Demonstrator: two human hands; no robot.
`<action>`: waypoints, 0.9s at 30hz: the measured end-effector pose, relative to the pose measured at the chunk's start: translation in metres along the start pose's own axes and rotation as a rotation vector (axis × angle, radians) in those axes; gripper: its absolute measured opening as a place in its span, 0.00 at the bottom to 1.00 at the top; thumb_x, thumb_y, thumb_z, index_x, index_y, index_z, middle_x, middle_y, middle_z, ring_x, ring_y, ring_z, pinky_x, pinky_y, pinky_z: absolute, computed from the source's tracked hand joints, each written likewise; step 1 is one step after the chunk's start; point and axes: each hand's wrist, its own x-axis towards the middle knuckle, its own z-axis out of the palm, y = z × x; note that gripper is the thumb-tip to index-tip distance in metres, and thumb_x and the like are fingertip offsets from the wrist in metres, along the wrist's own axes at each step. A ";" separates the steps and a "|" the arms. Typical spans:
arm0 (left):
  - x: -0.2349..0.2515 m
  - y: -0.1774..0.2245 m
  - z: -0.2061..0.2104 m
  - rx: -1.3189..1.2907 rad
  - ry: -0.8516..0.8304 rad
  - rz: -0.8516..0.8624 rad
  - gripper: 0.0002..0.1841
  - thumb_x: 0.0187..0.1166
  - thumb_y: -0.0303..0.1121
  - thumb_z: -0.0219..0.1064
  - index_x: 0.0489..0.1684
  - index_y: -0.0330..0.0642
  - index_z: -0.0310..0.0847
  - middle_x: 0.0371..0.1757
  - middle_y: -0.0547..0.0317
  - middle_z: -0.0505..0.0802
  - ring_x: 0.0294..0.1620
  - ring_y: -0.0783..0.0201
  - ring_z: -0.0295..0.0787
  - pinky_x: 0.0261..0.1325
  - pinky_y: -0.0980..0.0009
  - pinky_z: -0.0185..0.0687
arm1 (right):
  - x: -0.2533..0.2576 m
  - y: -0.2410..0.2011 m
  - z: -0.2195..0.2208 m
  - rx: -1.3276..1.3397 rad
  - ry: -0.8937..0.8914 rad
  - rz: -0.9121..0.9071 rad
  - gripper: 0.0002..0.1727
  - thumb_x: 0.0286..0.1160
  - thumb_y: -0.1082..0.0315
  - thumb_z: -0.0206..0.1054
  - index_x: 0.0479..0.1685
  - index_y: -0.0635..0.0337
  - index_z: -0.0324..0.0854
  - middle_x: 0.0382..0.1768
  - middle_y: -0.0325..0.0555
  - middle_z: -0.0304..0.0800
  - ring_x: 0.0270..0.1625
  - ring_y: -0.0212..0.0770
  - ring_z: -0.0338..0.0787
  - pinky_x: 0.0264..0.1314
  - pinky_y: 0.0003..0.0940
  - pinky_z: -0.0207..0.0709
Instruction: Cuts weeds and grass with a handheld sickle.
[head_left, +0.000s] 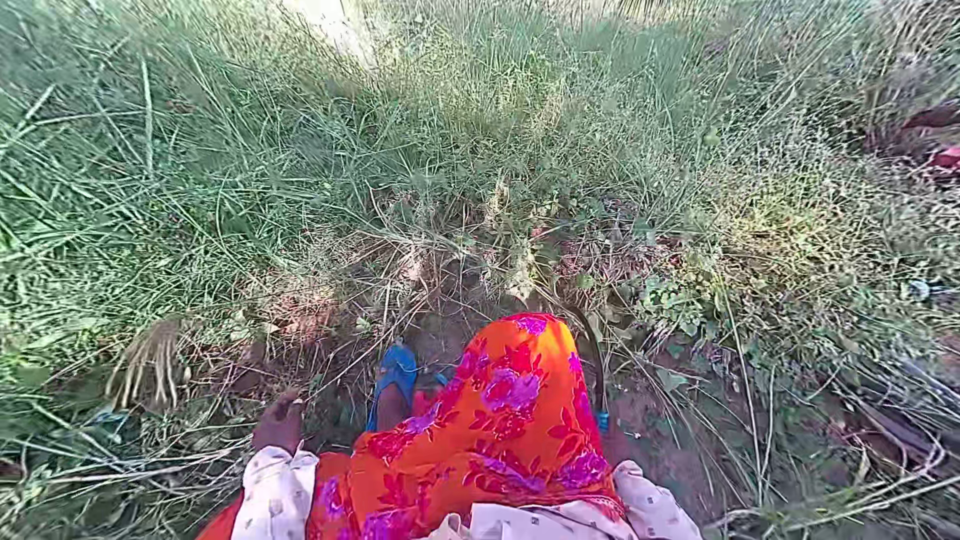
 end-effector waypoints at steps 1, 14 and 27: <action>0.005 0.006 0.004 -0.006 0.005 0.014 0.20 0.90 0.29 0.57 0.77 0.32 0.75 0.76 0.33 0.83 0.79 0.40 0.78 0.82 0.44 0.67 | 0.005 -0.005 -0.006 0.060 0.078 -0.038 0.28 0.88 0.62 0.64 0.75 0.77 0.72 0.62 0.77 0.86 0.69 0.70 0.85 0.75 0.64 0.71; -0.028 0.009 -0.011 -0.060 0.036 0.009 0.20 0.91 0.30 0.57 0.78 0.33 0.75 0.75 0.32 0.83 0.78 0.40 0.78 0.79 0.42 0.68 | 0.041 -0.179 -0.115 0.725 0.665 -0.771 0.18 0.83 0.66 0.59 0.55 0.78 0.77 0.25 0.39 0.82 0.23 0.27 0.82 0.32 0.27 0.82; -0.012 0.013 -0.002 -0.057 -0.078 0.042 0.22 0.91 0.30 0.56 0.79 0.30 0.70 0.76 0.30 0.81 0.78 0.40 0.77 0.80 0.44 0.68 | 0.024 -0.051 -0.044 0.337 0.134 0.060 0.23 0.90 0.58 0.61 0.72 0.68 0.76 0.46 0.64 0.90 0.45 0.57 0.91 0.55 0.57 0.81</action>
